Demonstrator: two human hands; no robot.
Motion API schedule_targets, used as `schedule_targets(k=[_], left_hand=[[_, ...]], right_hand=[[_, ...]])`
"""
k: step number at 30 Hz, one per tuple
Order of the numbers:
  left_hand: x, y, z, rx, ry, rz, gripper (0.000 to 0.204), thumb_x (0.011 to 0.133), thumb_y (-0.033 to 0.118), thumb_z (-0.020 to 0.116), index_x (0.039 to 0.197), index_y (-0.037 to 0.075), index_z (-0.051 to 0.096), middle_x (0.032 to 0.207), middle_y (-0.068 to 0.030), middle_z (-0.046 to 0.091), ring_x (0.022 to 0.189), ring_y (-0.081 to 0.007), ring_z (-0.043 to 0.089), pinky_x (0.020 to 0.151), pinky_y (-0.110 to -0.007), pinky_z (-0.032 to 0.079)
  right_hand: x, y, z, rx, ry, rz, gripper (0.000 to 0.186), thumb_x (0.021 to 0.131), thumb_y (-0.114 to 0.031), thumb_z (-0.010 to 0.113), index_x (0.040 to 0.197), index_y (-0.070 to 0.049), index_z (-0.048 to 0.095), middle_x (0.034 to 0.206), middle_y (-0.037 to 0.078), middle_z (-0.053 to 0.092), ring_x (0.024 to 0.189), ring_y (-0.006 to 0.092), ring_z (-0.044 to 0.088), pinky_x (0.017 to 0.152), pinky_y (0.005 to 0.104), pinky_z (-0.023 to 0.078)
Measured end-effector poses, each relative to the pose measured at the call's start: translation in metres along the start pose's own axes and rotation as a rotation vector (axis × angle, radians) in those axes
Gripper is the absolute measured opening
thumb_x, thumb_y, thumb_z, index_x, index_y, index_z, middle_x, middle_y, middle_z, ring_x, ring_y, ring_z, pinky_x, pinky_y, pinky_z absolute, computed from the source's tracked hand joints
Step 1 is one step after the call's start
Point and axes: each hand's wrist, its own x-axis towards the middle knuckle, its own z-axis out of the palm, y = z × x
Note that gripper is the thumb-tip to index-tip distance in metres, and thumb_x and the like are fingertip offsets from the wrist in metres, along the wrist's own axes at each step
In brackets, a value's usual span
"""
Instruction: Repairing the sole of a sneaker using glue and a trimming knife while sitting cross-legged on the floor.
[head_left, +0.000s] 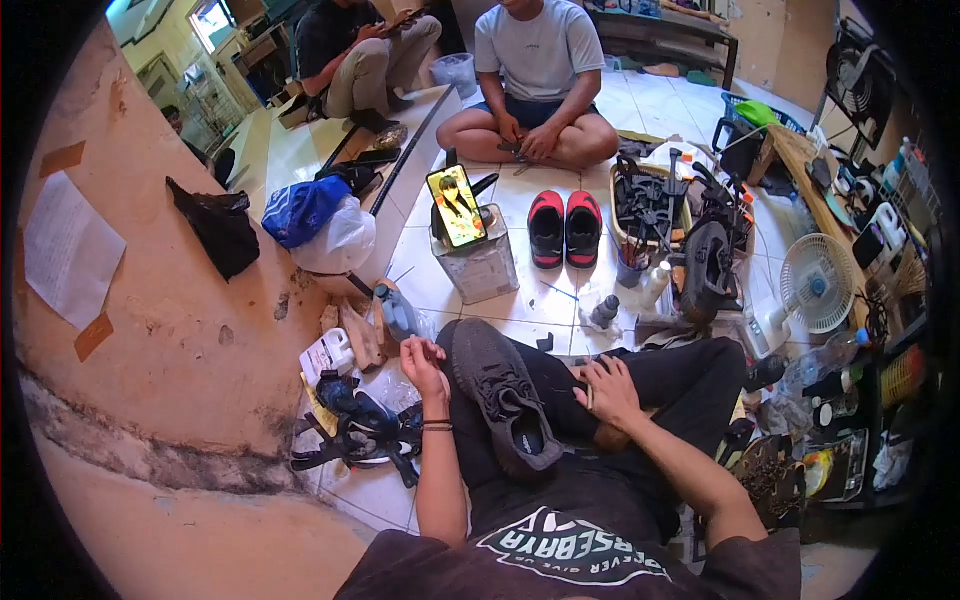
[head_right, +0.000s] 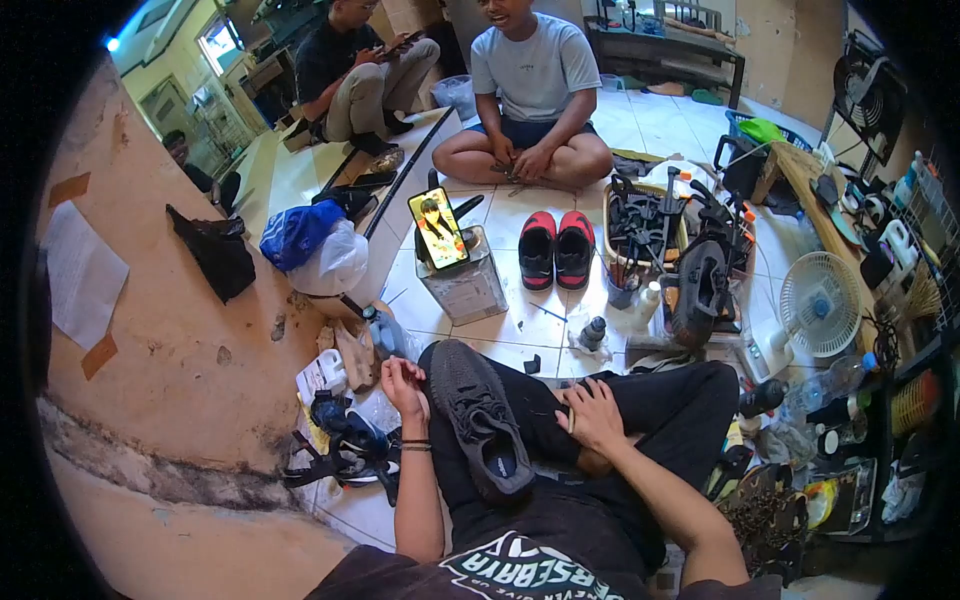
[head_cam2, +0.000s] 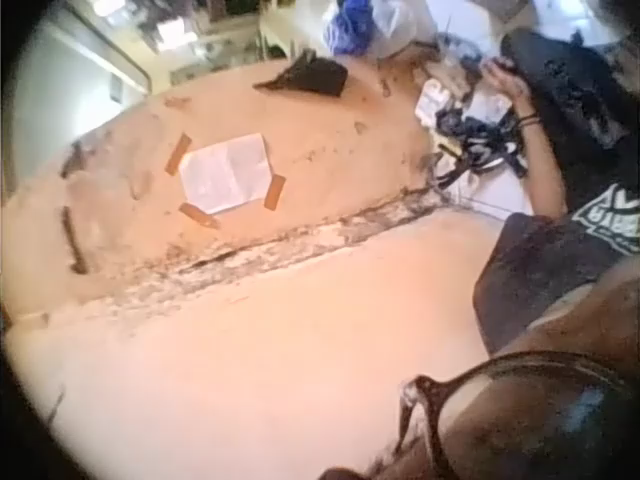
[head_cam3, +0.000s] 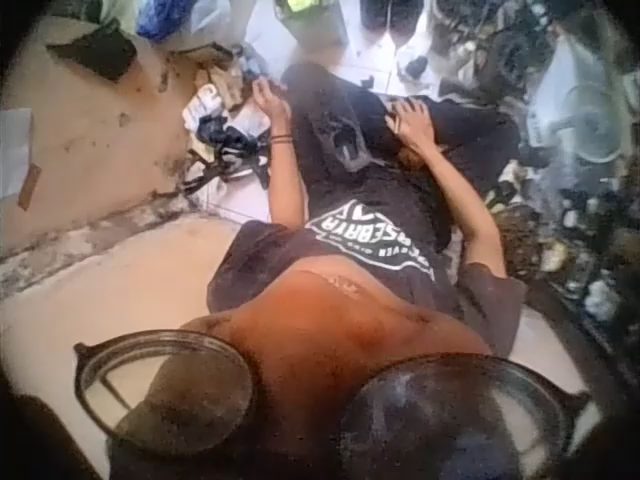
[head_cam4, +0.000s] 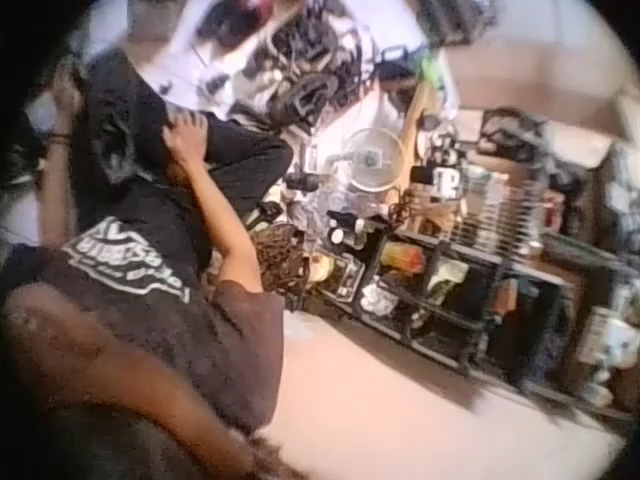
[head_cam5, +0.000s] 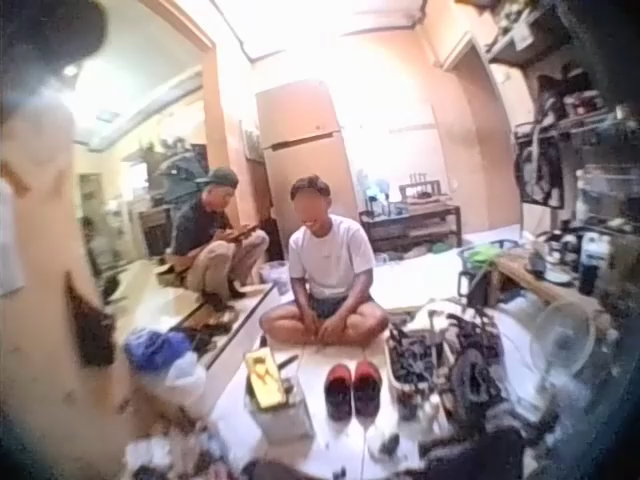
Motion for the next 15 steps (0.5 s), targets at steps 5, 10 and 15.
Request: schedule_targets(k=[5,10,15], left_hand=[[-0.003,0.002,0.004,-0.036,-0.007,0.056,0.02,0.104,0.02,0.047,0.087,0.009,0.046,0.068,-0.0006,0.046,0.059,-0.0103,0.045,0.055,-0.025,0.041],[-0.011,0.012,0.005,0.037,-0.088,0.073,0.026,0.104,0.021,0.047,0.081,0.01,0.045,0.067,0.0001,0.044,0.058,-0.0085,0.043,0.054,-0.024,0.038],[0.015,0.153,0.073,0.146,-0.307,0.58,0.036,0.103,0.029,0.041,0.072,0.01,0.041,0.066,-0.004,0.043,0.065,-0.0158,0.043,0.063,-0.031,0.04]], right_hand=[[-0.001,0.004,0.0,-0.006,-0.035,0.01,0.048,0.087,-0.047,0.059,0.116,-0.008,0.06,0.125,0.012,0.061,0.119,0.0351,0.052,0.107,0.0501,0.032],[-0.001,0.009,-0.017,0.093,0.006,-0.039,0.047,0.092,-0.049,0.055,0.113,-0.006,0.06,0.118,0.016,0.061,0.114,0.037,0.054,0.104,0.0503,0.035],[0.085,0.018,-0.245,0.342,0.453,-0.225,0.026,0.092,-0.01,0.048,0.114,0.002,0.053,0.117,0.019,0.055,0.11,0.0313,0.054,0.096,0.0435,0.041]])
